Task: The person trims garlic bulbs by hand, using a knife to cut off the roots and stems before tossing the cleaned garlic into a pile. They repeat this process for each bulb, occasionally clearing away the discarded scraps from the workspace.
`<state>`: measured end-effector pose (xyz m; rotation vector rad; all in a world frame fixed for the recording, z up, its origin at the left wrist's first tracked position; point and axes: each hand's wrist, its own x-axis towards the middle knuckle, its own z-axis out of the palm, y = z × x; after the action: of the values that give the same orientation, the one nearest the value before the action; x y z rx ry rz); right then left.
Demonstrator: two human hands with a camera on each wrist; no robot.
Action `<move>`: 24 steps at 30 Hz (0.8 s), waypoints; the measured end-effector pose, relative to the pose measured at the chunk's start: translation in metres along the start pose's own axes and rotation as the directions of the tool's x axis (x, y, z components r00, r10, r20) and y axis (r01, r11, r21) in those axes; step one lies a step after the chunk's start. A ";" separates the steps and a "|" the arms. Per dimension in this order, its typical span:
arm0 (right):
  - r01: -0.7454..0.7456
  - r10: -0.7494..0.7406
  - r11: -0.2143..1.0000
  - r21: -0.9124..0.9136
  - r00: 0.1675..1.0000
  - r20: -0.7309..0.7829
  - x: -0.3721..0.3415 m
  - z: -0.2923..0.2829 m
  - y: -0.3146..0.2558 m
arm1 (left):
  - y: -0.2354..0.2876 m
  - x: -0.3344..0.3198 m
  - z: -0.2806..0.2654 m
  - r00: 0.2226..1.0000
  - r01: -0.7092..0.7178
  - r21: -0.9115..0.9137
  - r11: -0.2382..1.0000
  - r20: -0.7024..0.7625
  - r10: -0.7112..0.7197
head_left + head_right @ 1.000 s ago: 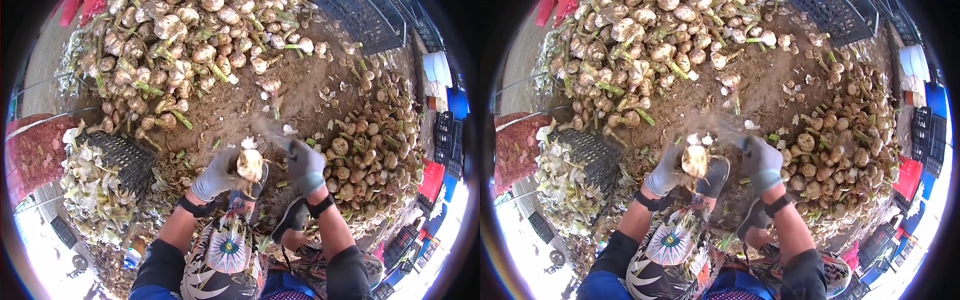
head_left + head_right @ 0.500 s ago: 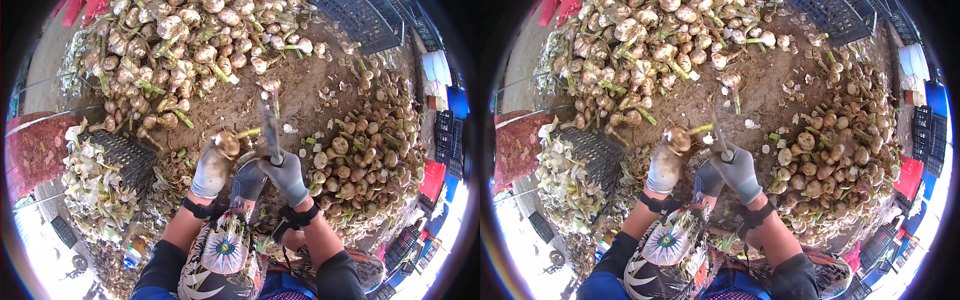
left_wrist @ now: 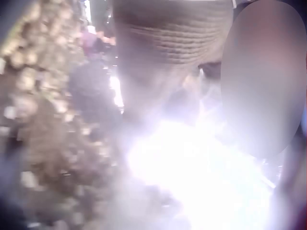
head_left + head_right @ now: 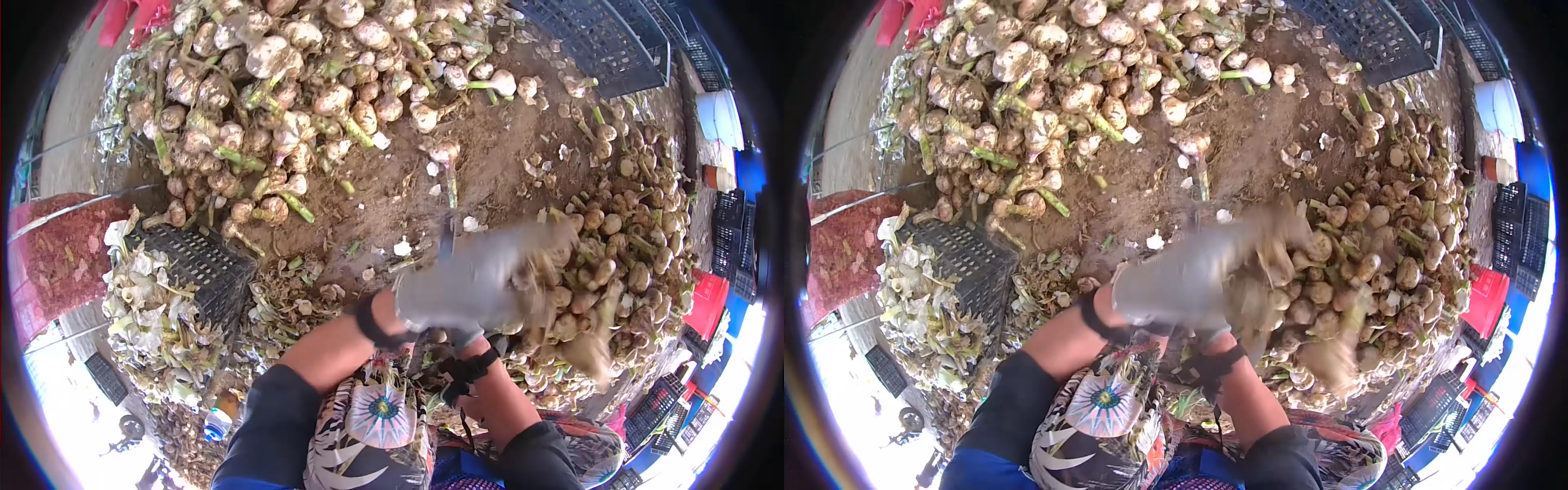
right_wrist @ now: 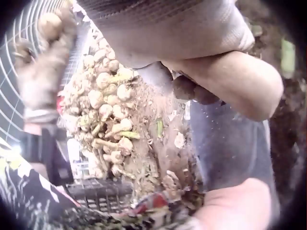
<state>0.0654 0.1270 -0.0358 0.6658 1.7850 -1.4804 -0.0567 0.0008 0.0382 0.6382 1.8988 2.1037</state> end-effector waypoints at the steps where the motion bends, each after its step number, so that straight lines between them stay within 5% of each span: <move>1: 0.017 -0.014 0.997 0.081 0.999 -0.031 0.002 -0.006 -0.005 | -0.013 0.013 -0.003 0.980 0.178 0.089 0.980 -0.102 -0.169; 2: 0.036 -0.025 0.986 0.163 0.997 -0.068 0.005 -0.014 -0.010 | -0.027 0.028 -0.006 0.924 0.354 0.153 0.923 -0.210 -0.320; 3: 0.114 -0.090 0.976 0.184 0.987 -0.135 0.010 -0.024 -0.006 | -0.042 0.040 -0.016 0.861 0.497 0.440 0.748 -0.361 -0.360; 4: -0.007 0.043 0.966 0.258 0.990 -0.132 0.014 -0.039 -0.007 | -0.060 0.047 -0.029 0.787 0.617 0.637 0.463 -0.517 -0.337; 6: 0.080 -0.007 0.952 0.297 0.971 -0.239 0.025 -0.054 -0.009 | -0.114 0.044 -0.043 0.757 0.638 0.717 0.282 -0.516 -0.400; 8: 0.036 0.048 0.940 0.338 0.971 -0.236 0.025 -0.063 -0.045 | -0.126 0.036 -0.052 0.705 0.707 0.489 0.511 -0.427 -0.566; 9: 0.046 0.049 0.926 0.375 0.970 -0.239 0.030 -0.068 -0.053 | -0.121 0.022 -0.047 0.819 0.570 0.503 0.649 -0.403 -0.408; 10: 0.061 0.043 0.910 0.410 0.970 -0.240 0.035 -0.072 -0.063 | -0.113 0.006 -0.042 0.821 0.568 0.507 0.648 -0.400 -0.407; 12: 0.089 -0.022 0.919 0.385 0.985 -0.174 0.041 -0.073 -0.089 | -0.096 -0.023 -0.027 0.950 0.309 0.461 0.832 -0.191 -0.246; 13: 0.112 -0.082 0.926 0.360 0.992 -0.099 0.043 -0.069 -0.095 | -0.090 -0.032 -0.018 0.950 0.310 0.462 0.831 -0.192 -0.248; 15: 0.149 -0.132 0.908 0.392 0.989 -0.071 0.048 -0.058 -0.092 | -0.082 -0.048 0.000 0.892 0.324 0.102 0.941 -0.364 -0.267; 16: 0.189 -0.188 0.886 0.423 0.981 -0.046 0.050 -0.051 -0.089 | -0.071 -0.053 0.001 0.890 0.326 0.105 0.939 -0.370 -0.267; 18: 0.250 -0.256 0.863 0.440 0.966 -0.045 0.050 -0.034 -0.083 | -0.048 -0.062 0.002 0.787 0.420 -0.353 0.836 -0.317 -0.529; 22: 0.314 -0.317 0.907 0.280 0.948 -0.036 0.022 -0.027 -0.088 | -0.040 -0.079 -0.009 0.770 0.469 -0.323 0.822 -0.307 -0.560; 23: 0.437 -0.452 0.889 -0.134 0.886 -0.107 0.014 -0.031 -0.089 | -0.038 -0.084 -0.009 0.752 0.428 -0.411 0.805 -0.333 -0.569; 24: 0.454 -0.589 0.716 -0.531 0.800 -0.111 0.008 -0.034 -0.088 | -0.040 -0.092 -0.008 0.753 0.428 -0.411 0.805 -0.330 -0.569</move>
<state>-0.0135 0.1417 0.0145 0.0871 2.6035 -1.2206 0.0156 -0.0423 -0.0166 -0.4325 1.6053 2.1976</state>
